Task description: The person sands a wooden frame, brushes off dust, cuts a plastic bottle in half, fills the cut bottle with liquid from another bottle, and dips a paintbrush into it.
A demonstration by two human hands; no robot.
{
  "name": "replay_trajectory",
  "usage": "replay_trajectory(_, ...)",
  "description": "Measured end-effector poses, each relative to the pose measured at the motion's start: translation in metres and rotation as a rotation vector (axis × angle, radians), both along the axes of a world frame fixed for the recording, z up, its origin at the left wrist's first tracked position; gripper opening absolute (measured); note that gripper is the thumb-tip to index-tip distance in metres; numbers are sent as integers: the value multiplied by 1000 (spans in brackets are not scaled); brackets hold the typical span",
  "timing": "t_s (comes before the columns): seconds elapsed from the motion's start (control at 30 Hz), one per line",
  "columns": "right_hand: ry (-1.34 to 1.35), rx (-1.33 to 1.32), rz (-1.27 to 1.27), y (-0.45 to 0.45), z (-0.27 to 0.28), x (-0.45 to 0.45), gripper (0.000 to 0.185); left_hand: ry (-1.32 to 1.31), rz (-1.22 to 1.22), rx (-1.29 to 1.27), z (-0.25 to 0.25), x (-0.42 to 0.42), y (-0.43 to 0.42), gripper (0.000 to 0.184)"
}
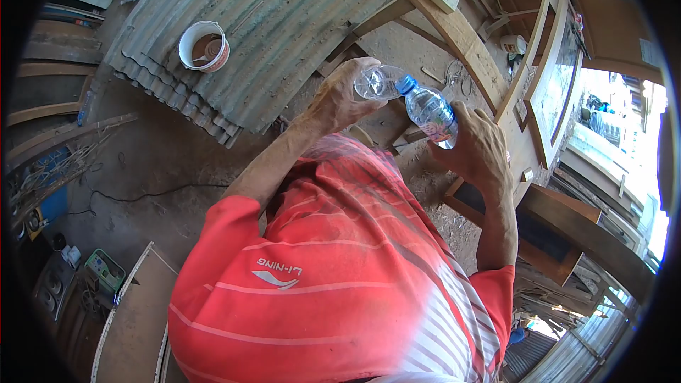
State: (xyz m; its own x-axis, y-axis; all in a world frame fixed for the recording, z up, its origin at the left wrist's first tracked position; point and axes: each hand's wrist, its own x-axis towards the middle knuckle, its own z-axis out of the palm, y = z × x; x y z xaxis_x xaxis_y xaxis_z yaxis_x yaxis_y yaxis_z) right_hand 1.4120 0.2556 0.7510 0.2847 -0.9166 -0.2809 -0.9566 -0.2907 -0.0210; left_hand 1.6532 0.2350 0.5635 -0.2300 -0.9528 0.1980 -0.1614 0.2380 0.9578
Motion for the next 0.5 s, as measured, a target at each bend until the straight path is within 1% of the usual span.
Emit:
replay_trajectory(0.23, -47, 32, -60, -1, -4, 3, 55, 18, -3, 20, -3, 1, -3, 73)
replay_trajectory(0.33, -221, -4, -65, 0, -14, 3, 60, 19, 17, 57, 8, 3, -2, 77)
replay_trajectory(0.43, -380, -29, -61, 3, -36, 2, 65, -1, 32, -5, 9, 4, -3, 80)
replay_trajectory(0.47, -422, 26, -118, 5, -45, 1, 68, 1, 28, 5, 9, 4, -3, 81)
replay_trajectory(0.5, -524, 19, -154, 9, -56, 1, 69, 3, 22, 15, 8, 4, -3, 81)
